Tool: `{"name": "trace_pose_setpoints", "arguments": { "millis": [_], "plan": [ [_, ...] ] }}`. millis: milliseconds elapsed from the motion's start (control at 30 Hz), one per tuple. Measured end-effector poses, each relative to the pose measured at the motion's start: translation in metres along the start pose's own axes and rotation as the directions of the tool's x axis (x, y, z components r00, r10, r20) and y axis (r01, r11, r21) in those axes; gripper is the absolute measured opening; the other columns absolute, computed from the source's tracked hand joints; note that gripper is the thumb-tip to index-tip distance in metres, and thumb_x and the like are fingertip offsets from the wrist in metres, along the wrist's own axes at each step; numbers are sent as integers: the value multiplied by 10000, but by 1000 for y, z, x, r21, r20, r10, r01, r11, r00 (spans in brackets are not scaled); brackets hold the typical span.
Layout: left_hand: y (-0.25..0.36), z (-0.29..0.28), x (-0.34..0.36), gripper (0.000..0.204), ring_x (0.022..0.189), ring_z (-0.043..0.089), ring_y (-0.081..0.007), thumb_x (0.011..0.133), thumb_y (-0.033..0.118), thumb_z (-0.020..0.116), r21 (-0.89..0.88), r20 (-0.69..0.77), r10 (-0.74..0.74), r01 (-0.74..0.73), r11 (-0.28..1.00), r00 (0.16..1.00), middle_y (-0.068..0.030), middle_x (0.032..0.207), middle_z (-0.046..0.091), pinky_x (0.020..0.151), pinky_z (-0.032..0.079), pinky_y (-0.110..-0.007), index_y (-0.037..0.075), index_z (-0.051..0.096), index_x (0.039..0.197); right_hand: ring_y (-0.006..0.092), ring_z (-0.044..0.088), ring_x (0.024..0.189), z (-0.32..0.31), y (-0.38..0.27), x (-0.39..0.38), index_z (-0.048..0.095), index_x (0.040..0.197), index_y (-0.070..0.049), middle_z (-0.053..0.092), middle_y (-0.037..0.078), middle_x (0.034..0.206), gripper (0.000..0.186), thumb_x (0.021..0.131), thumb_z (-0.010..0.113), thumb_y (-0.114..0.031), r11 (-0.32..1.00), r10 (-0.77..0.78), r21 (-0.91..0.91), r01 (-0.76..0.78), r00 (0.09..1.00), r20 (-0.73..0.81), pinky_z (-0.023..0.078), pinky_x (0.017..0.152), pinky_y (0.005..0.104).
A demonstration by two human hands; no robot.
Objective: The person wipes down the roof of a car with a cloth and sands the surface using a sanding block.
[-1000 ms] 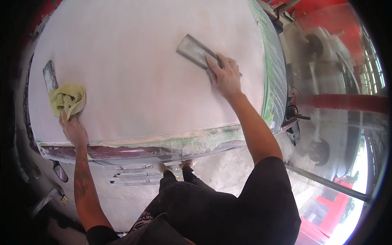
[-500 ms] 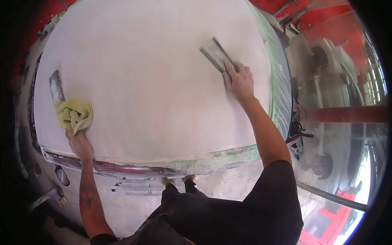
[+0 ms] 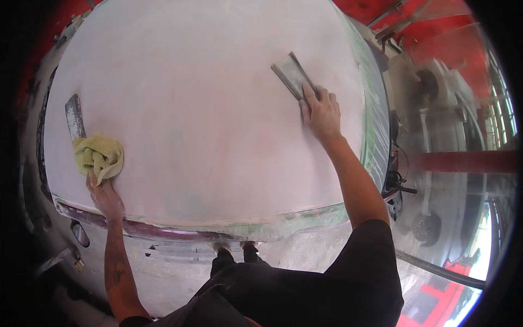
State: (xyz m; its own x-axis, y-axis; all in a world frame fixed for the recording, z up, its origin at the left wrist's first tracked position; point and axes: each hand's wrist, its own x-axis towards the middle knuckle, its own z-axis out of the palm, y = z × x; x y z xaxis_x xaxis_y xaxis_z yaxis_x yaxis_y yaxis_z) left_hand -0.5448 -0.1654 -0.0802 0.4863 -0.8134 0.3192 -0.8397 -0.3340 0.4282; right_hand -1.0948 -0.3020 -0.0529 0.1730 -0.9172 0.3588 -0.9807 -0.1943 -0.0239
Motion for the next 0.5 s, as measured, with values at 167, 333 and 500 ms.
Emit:
{"name": "trace_pose_setpoints", "arguments": {
  "millis": [167, 333, 500],
  "plan": [
    [1, 4, -1, 435, 1265, 467, -407, 987, 198, 489, -23, 14, 25, -24, 999, 1000, -192, 1411, 451, 1046, 368, -487, 69, 496, 1402, 428, 539, 1115, 21, 30, 109, 518, 1368, -161, 555, 200, 1249, 433, 963, 512, -313, 943, 317, -154, -294, 936, 152, 468, 938, 507],
    [-6, -5, -1, 437, 1267, 464, -408, 987, 192, 488, 16, 13, 11, -11, 1000, 1000, -194, 1415, 447, 1051, 363, -484, 64, 491, 1404, 339, 533, 1121, -5, -54, -52, 623, 1294, -187, 543, 131, 1327, 538, 779, 730, -73, 984, -99, 152, 98, 995, -6, 452, 956, 483],
    [1, -1, 1, 442, 1267, 461, -408, 981, 184, 495, 40, 9, -6, 5, 999, 1000, -194, 1420, 444, 1051, 362, -482, 59, 487, 1405, 341, 554, 1081, 2, -20, 3, 632, 1260, -162, 566, 125, 1298, 477, 795, 704, -81, 967, -214, 126, 220, 975, -56, 480, 925, 469]
  ]
}}
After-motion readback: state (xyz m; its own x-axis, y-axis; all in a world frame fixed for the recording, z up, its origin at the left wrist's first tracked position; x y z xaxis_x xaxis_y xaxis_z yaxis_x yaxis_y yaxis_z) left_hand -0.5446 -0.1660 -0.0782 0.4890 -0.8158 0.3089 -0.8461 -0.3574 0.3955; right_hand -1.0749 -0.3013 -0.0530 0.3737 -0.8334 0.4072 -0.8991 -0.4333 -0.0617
